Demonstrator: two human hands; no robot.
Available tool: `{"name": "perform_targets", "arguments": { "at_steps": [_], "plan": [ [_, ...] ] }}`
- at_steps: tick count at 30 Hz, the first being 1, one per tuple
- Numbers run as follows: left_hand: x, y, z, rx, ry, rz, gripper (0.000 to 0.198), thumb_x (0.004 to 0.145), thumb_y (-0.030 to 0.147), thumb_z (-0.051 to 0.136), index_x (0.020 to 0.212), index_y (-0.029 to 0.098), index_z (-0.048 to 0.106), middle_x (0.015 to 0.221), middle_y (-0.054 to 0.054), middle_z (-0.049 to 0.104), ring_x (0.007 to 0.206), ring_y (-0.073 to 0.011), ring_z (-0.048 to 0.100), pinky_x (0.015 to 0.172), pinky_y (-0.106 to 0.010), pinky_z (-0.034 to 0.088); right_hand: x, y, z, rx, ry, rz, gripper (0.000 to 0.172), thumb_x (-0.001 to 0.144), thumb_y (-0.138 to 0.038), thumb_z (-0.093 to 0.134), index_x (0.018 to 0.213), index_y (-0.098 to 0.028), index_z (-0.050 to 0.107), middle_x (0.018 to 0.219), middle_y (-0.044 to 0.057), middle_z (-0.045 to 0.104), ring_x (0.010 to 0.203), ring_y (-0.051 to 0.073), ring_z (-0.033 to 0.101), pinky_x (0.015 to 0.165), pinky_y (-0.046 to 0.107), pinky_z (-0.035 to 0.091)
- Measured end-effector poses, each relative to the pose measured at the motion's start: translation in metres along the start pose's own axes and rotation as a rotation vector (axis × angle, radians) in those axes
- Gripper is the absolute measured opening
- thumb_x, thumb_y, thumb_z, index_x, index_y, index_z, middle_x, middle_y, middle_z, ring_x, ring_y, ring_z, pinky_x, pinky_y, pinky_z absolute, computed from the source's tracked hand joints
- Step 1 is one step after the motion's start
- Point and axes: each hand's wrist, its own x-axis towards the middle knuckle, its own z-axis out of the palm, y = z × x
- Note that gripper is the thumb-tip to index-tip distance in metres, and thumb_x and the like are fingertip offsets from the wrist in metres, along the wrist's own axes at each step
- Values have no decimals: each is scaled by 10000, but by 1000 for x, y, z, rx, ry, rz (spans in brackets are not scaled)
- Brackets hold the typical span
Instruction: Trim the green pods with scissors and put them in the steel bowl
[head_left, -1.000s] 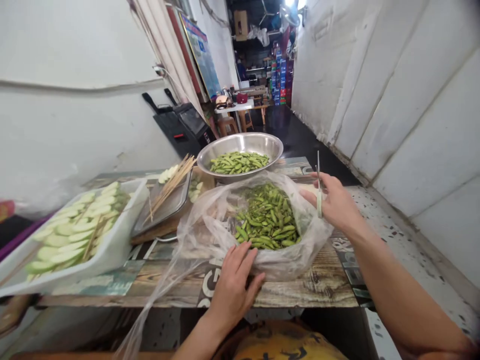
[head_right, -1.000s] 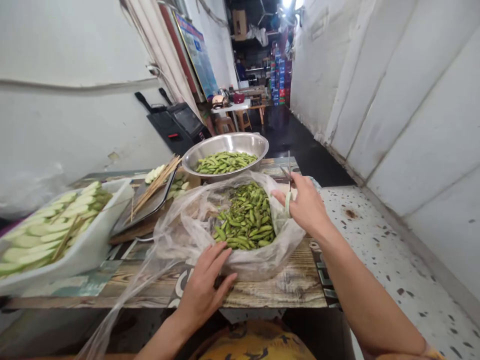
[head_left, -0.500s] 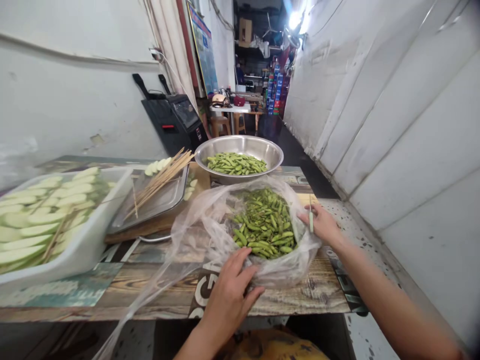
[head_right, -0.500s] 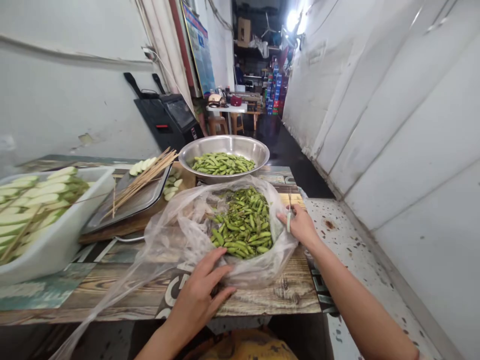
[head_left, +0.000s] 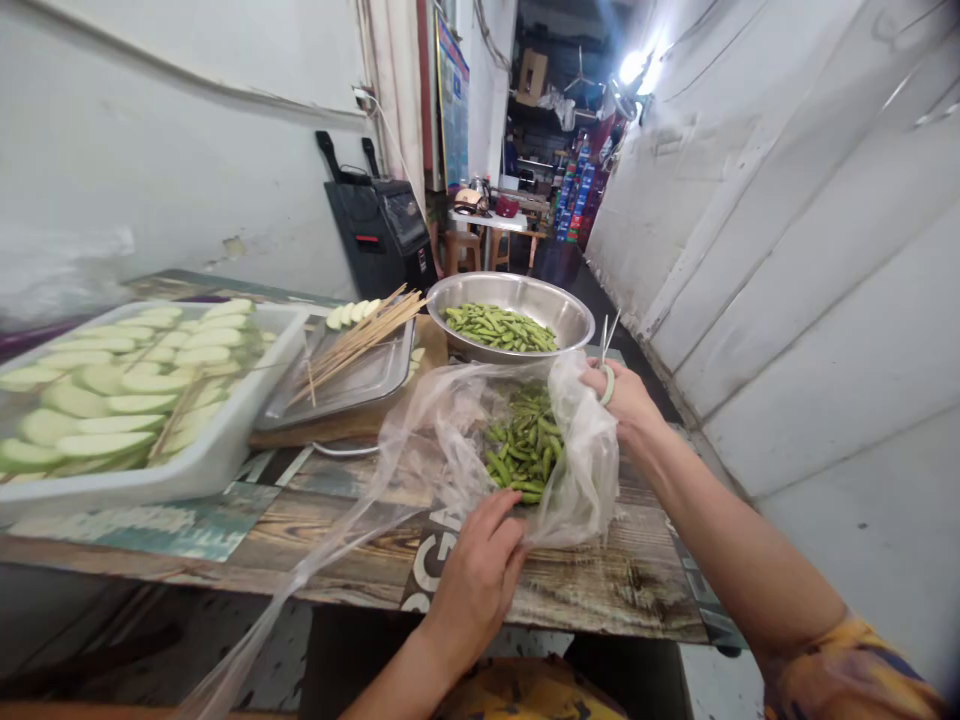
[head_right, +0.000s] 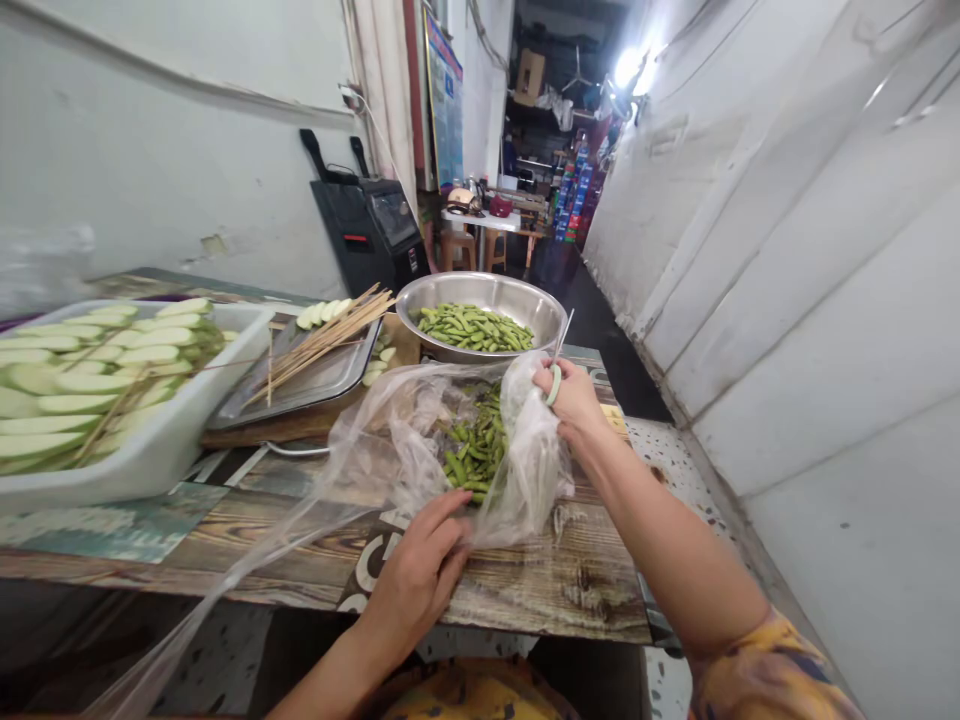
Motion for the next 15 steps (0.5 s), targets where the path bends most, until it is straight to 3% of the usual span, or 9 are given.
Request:
{"name": "perform_targets", "arguments": {
  "at_steps": [4, 8, 12, 15],
  "plan": [
    [5, 3, 0, -13, 100, 11, 278, 827, 76, 453, 1088, 148, 520, 1163, -133, 563, 1145, -198, 491, 969, -378, 443, 1, -37, 20, 111, -67, -48, 245, 532, -210, 630, 760, -162, 553, 569, -51, 514, 483, 81, 456, 460, 204, 362],
    [12, 9, 2, -3, 142, 27, 320, 824, 49, 425, 1110, 146, 532, 1154, -138, 565, 1137, -205, 493, 964, -382, 442, -5, -51, 13, 118, -65, -111, 212, 546, -200, 603, 744, -173, 531, 560, -60, 486, 467, 72, 428, 450, 195, 347],
    [13, 12, 6, 24, 54, 23, 265, 801, 32, 421, 973, 149, 584, 1186, -143, 543, 1149, -224, 479, 967, -409, 435, -6, -15, -23, -88, 29, -122, 306, 567, -285, 607, 843, -164, 553, 611, -37, 526, 487, 94, 451, 465, 216, 363],
    [11, 12, 9, 72, -67, 35, 265, 771, 24, 433, 933, 151, 600, 1217, -148, 521, 1177, -250, 453, 984, -454, 410, -4, 31, -57, -485, 60, -187, 336, 617, -320, 544, 910, -155, 558, 623, -25, 537, 478, 96, 434, 459, 219, 350]
  ]
}}
